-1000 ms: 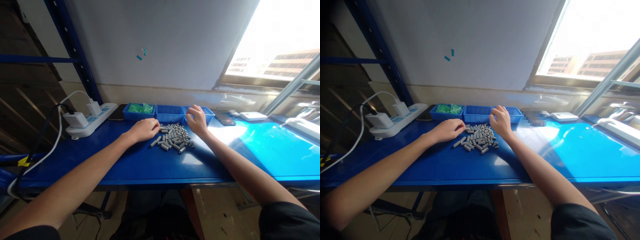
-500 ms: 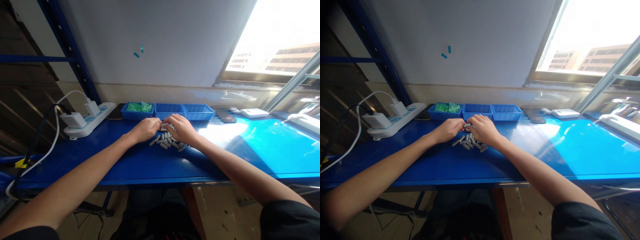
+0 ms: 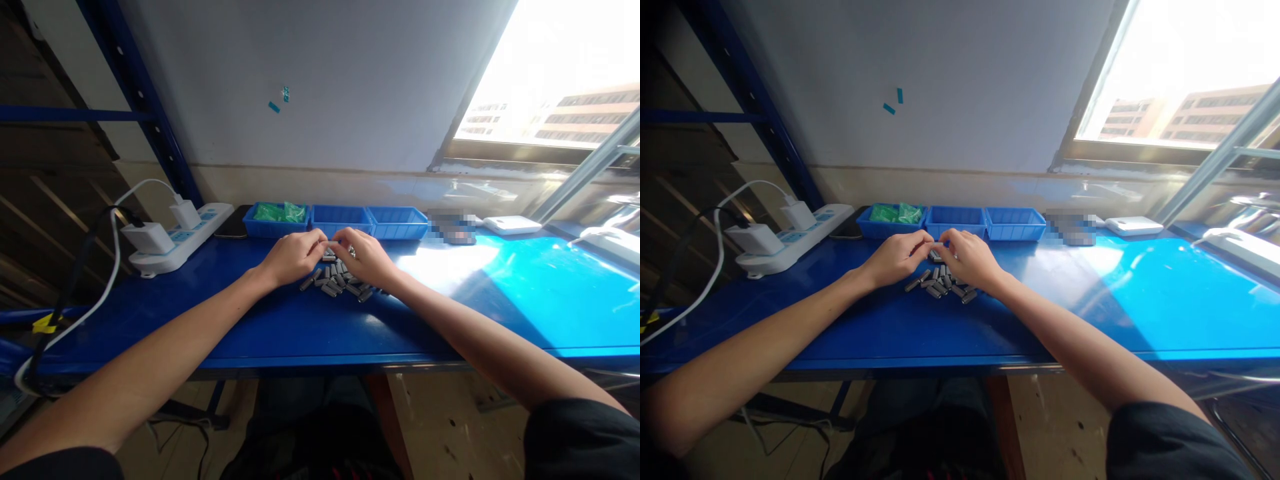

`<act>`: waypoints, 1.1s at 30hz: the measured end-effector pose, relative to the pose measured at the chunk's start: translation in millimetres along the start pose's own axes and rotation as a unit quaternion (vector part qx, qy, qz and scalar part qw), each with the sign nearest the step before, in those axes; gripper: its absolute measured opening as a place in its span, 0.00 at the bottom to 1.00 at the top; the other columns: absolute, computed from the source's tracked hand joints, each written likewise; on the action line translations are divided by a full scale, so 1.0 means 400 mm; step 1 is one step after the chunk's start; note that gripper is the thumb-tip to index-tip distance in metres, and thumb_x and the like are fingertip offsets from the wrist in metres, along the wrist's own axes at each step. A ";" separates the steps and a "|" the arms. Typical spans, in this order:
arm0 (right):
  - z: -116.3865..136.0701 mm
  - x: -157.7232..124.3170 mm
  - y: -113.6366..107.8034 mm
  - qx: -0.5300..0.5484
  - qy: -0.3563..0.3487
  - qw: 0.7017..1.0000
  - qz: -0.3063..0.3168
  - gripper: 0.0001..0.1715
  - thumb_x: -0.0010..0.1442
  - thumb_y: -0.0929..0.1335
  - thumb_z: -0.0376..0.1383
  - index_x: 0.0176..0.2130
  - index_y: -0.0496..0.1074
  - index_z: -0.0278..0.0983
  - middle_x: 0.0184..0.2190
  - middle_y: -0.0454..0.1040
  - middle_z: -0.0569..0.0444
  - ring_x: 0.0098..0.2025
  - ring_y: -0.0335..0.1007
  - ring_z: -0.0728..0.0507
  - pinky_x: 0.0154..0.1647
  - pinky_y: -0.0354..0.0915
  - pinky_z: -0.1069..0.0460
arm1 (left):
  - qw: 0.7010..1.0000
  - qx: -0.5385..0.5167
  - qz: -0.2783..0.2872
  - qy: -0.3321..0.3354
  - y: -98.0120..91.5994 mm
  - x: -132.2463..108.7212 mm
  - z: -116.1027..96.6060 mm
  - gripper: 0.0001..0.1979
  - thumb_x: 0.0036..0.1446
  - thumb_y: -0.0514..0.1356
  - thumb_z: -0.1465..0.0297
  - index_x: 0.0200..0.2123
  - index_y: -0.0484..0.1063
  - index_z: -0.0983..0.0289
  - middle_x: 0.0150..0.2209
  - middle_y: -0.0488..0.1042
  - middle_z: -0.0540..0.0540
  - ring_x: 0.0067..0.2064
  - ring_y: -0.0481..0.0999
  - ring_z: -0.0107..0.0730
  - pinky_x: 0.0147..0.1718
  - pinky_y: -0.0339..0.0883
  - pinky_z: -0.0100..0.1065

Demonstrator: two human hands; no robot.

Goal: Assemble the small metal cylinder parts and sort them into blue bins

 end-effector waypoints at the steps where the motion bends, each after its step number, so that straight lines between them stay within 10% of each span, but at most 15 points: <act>1: 0.003 -0.002 0.000 0.011 -0.001 1.000 0.003 0.11 0.63 0.64 0.41 0.42 0.66 0.37 0.30 0.72 0.53 0.34 0.67 0.44 0.36 0.60 0.51 | 1.000 0.000 -0.003 -0.003 -0.002 0.000 0.003 0.14 0.65 0.47 0.62 0.34 0.68 0.61 0.30 0.75 0.52 0.32 0.74 0.33 0.31 0.62 0.30; 16: 0.019 0.002 -0.010 -0.023 -0.025 0.999 -0.012 0.17 0.67 0.57 0.38 0.31 0.68 0.37 0.27 0.70 0.50 0.32 0.66 0.44 0.36 0.60 0.51 | 0.998 -0.050 -0.012 0.023 -0.004 -0.002 -0.011 0.16 0.62 0.53 0.58 0.46 0.67 0.62 0.28 0.73 0.50 0.29 0.72 0.29 0.28 0.61 0.27; 33: 0.043 -0.006 -0.034 0.025 -0.065 0.997 -0.046 0.08 0.61 0.65 0.36 0.43 0.67 0.38 0.32 0.70 0.53 0.35 0.67 0.46 0.37 0.62 0.52 | 0.999 -0.017 -0.009 0.034 -0.008 -0.001 -0.009 0.16 0.66 0.45 0.65 0.31 0.68 0.64 0.28 0.73 0.52 0.32 0.73 0.31 0.33 0.62 0.30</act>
Point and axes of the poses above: each hand's wrist, its own x-axis towards the middle knuckle, its own y-axis out of the palm, z = x × y, the point moved 10 cm from there along x, towards the middle knuckle
